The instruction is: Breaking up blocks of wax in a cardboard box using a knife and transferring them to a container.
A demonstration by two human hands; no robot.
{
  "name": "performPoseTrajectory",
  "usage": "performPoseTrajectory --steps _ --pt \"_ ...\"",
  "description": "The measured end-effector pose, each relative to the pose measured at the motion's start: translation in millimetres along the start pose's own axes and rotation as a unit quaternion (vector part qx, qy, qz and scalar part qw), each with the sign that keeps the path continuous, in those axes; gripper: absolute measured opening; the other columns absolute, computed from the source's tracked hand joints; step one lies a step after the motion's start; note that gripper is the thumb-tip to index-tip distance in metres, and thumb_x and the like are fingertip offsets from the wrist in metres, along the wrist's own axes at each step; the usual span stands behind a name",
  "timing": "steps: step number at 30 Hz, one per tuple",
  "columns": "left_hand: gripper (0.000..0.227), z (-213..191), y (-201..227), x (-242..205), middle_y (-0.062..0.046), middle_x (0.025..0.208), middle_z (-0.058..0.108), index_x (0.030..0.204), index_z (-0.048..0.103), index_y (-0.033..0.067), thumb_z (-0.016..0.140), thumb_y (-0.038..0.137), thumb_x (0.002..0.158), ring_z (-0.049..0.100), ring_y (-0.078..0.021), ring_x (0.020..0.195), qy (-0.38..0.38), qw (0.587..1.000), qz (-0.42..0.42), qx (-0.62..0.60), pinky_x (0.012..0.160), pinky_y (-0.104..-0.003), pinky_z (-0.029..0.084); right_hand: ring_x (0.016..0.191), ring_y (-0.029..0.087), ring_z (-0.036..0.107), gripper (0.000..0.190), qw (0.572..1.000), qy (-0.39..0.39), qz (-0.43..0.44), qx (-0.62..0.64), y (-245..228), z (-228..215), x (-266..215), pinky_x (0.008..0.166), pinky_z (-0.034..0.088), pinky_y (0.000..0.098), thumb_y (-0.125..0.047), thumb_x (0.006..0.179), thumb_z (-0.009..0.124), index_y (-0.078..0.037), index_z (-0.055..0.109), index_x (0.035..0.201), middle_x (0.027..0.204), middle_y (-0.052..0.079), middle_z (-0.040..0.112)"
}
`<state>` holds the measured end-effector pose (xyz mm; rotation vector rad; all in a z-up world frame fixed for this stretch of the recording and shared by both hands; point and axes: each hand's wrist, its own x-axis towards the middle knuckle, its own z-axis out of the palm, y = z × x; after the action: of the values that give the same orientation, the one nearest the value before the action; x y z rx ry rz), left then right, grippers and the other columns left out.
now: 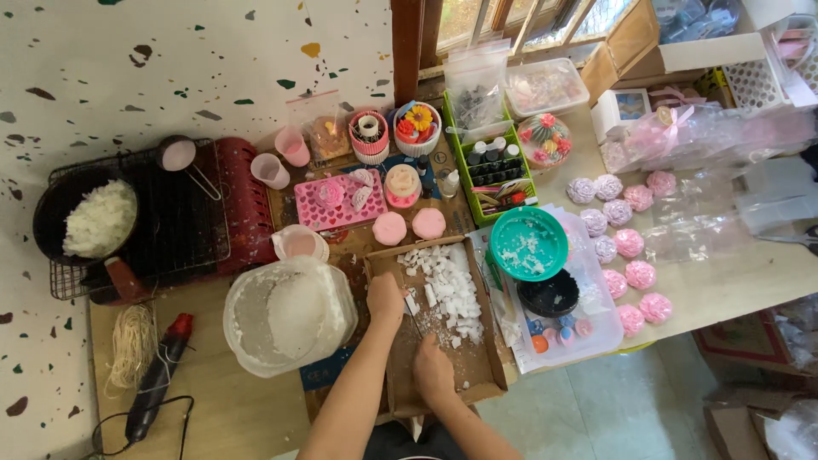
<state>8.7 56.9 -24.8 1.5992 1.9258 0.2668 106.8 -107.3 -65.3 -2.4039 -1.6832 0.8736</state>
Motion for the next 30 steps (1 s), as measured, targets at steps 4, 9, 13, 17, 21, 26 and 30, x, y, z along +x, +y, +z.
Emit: performPoseTrajectory --steps 4,9,13,17,21,26,30 --pt "0.015 -2.8 4.8 9.5 -0.024 0.089 0.072 0.087 0.069 -0.0050 0.078 0.005 0.082 0.074 -0.0380 0.087 -0.014 0.999 -0.027 -0.013 0.072 -0.046 0.058 0.078 0.049 0.072 0.022 1.000 -0.012 0.017 0.010 -2.0 -1.2 2.7 0.070 0.058 0.0575 -0.013 0.098 0.043 0.000 0.045 0.116 0.083 0.030 0.072" --pt "0.019 10.1 -7.5 20.3 -0.025 0.091 0.072 0.086 0.068 -0.0059 0.080 0.009 0.085 0.074 -0.0385 0.088 -0.034 0.998 -0.053 0.009 0.070 -0.046 0.059 0.089 0.050 0.071 0.024 0.995 -0.074 0.057 0.017 -7.1 -8.1 7.6 0.079 0.059 0.0562 -0.016 0.101 0.042 0.002 0.047 0.115 0.096 0.031 0.072" --pt "0.030 4.2 -9.5 19.5 -0.026 0.093 0.072 0.089 0.068 -0.0047 0.088 0.013 0.075 0.072 -0.0395 0.091 -0.044 0.998 -0.040 -0.021 0.075 -0.047 0.057 0.089 0.049 0.072 0.023 0.997 -0.046 0.059 0.005 -9.4 -2.7 5.7 0.081 0.057 0.0559 -0.017 0.101 0.042 0.000 0.050 0.115 0.094 0.030 0.073" --pt "0.027 13.4 -16.9 21.9 -0.024 0.093 0.074 0.090 0.070 -0.0044 0.086 0.012 0.076 0.075 -0.0377 0.091 -0.042 0.997 -0.064 -0.033 0.075 -0.046 0.059 0.087 0.047 0.073 0.030 0.999 -0.017 0.040 0.003 -1.7 10.4 8.1 0.077 0.059 0.0544 -0.015 0.098 0.042 0.005 0.047 0.121 0.093 0.029 0.073" --pt "0.030 6.8 -10.1 19.9 -0.025 0.096 0.072 0.093 0.070 -0.0033 0.088 0.011 0.074 0.072 -0.0406 0.094 -0.039 0.997 -0.069 -0.001 0.075 -0.048 0.058 0.088 0.048 0.072 0.024 0.997 -0.047 0.059 0.015 -1.8 10.7 12.1 0.077 0.059 0.0546 -0.018 0.103 0.040 0.001 0.049 0.113 0.092 0.030 0.073" --pt "0.025 45.8 -41.7 3.7 -0.026 0.095 0.071 0.092 0.070 -0.0036 0.084 0.013 0.078 0.070 -0.0422 0.092 0.020 0.999 0.002 -0.047 0.077 -0.050 0.055 0.084 0.049 0.071 0.028 0.998 -0.034 0.046 0.035 15.8 22.4 -1.3 0.075 0.058 0.0572 -0.026 0.105 0.037 -0.001 0.048 0.112 0.090 0.030 0.072" --pt "0.043 10.2 -24.6 6.1 -0.026 0.092 0.070 0.095 0.066 -0.0053 0.090 0.017 0.067 0.068 -0.0423 0.090 0.029 0.992 0.034 -0.117 0.077 -0.050 0.055 0.084 0.054 0.067 0.034 0.997 -0.026 0.030 0.073 -0.9 -8.2 8.2 0.076 0.051 0.0630 -0.037 0.102 0.046 -0.004 0.050 0.108 0.088 0.033 0.071"
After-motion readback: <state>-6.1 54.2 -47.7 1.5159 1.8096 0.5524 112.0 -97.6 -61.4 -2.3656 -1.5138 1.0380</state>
